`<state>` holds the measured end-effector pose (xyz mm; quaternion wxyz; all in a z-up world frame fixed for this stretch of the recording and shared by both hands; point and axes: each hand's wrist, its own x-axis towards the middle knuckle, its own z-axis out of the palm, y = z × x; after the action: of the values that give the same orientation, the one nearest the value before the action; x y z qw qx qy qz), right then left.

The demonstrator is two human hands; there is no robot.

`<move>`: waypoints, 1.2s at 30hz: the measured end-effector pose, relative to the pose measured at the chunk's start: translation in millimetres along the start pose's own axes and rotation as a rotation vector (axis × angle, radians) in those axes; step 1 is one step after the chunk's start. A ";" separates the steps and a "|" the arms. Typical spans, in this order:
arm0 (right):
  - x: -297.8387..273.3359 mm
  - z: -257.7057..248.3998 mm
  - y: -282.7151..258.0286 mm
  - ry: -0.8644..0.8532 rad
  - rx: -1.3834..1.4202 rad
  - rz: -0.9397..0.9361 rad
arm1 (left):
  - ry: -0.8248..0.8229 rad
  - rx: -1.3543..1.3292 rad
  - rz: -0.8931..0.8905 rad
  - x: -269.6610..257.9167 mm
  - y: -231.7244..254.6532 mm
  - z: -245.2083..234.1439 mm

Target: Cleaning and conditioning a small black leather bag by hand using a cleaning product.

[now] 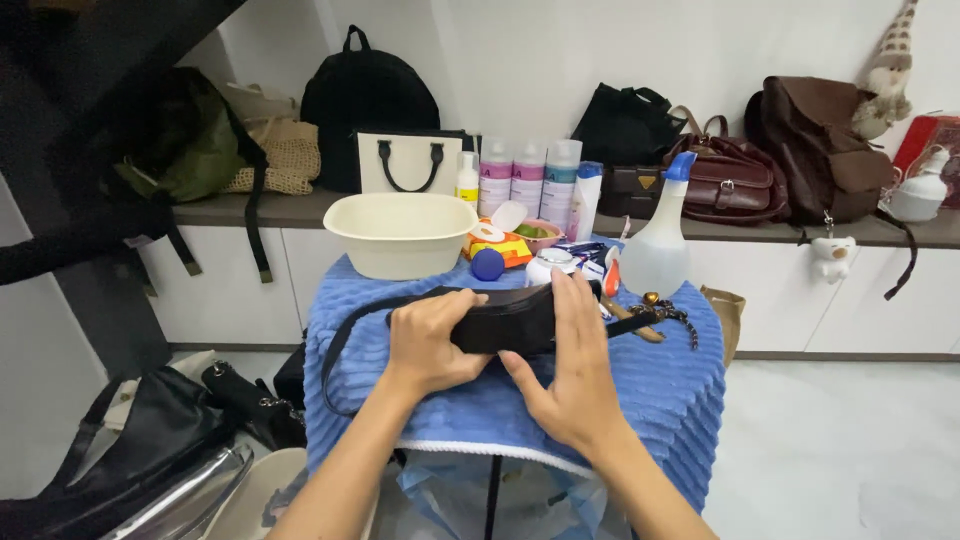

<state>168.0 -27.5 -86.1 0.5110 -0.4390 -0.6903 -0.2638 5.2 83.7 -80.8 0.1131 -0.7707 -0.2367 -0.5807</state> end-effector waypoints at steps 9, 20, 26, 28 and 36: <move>9.1 -11.5 13.1 -0.120 0.299 0.112 | 0.094 -0.080 -0.025 2.7 7.0 -13.2; 70.7 -9.0 138.5 0.178 0.276 0.436 | 0.248 -0.362 -0.205 -6.9 -13.3 -22.1; 58.6 38.1 193.5 -0.602 -0.359 0.487 | 0.188 -0.358 -0.179 -4.7 -12.7 -24.0; 51.7 42.6 197.3 -0.611 -0.340 0.446 | 0.180 -0.394 -0.171 -3.7 -10.7 -24.4; 46.9 57.1 200.1 -0.539 -0.252 0.411 | 0.180 -0.399 -0.170 1.2 -3.2 -31.0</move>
<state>311.8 129.8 -78.4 0.2951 -0.6819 -0.6596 -0.1135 -22.2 72.8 -70.7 -0.0701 -0.7003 -0.1703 -0.6896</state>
